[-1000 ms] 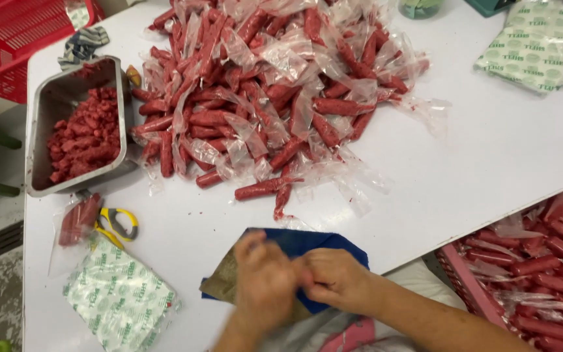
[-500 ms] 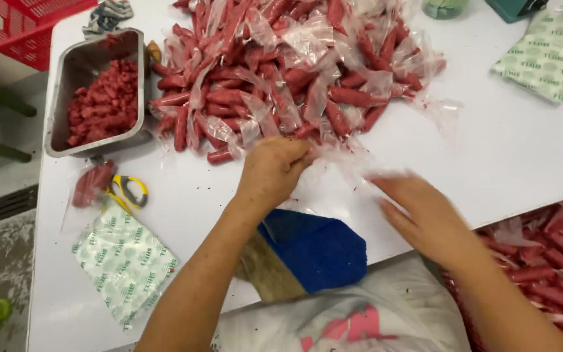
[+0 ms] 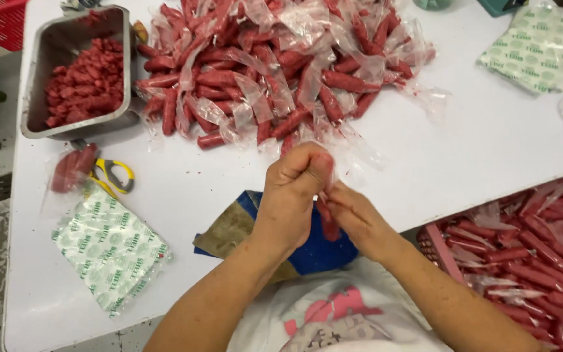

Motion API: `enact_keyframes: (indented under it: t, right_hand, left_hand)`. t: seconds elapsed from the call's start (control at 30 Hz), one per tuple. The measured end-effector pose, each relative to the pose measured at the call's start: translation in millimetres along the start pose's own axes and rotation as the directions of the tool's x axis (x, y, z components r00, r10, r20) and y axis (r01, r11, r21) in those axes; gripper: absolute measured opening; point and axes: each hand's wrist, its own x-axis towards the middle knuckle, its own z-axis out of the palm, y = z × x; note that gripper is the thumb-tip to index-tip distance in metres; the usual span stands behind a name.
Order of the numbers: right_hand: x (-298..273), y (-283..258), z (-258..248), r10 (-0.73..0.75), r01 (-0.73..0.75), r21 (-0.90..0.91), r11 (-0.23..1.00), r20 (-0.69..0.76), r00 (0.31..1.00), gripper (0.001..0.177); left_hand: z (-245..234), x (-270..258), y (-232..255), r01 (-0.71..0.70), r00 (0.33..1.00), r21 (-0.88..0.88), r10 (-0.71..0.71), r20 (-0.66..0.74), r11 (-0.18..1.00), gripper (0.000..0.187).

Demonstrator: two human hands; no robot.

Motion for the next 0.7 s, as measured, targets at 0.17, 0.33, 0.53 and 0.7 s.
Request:
enact_keyframes:
  t: [0.17,0.33,0.53,0.7]
  right_hand:
    - [-11.5,-25.5,-9.0,-0.075,0.129,-0.363,0.923,0.159,0.984,0.027]
    - [-37.6,-5.2,8.1,-0.176,0.364,-0.778,0.513,0.319,0.931,0.018]
    - [-25.7,-15.4,8.0,0.015,0.451,-0.351,0.821,0.802,0.597,0.022]
    - [2.9,-90.2,-12.3,-0.065,-0.087,0.119,0.989,0.881,0.468,0.026]
  left_hand:
    - [-1.1,-40.4,98.0,-0.158,0.97,0.344,0.08,0.229,0.926,0.013]
    - [-89.4,-122.3,32.5,0.767,0.639,-0.051,-0.768,-0.037,0.64,0.076]
    - [-67.0,-193.4,-27.5,0.75,0.58,-0.372,-0.814,-0.027,0.547,0.032]
    - [-51.1,-144.8,89.7,-0.388,0.778,0.603,-0.104,0.62,0.697,0.018]
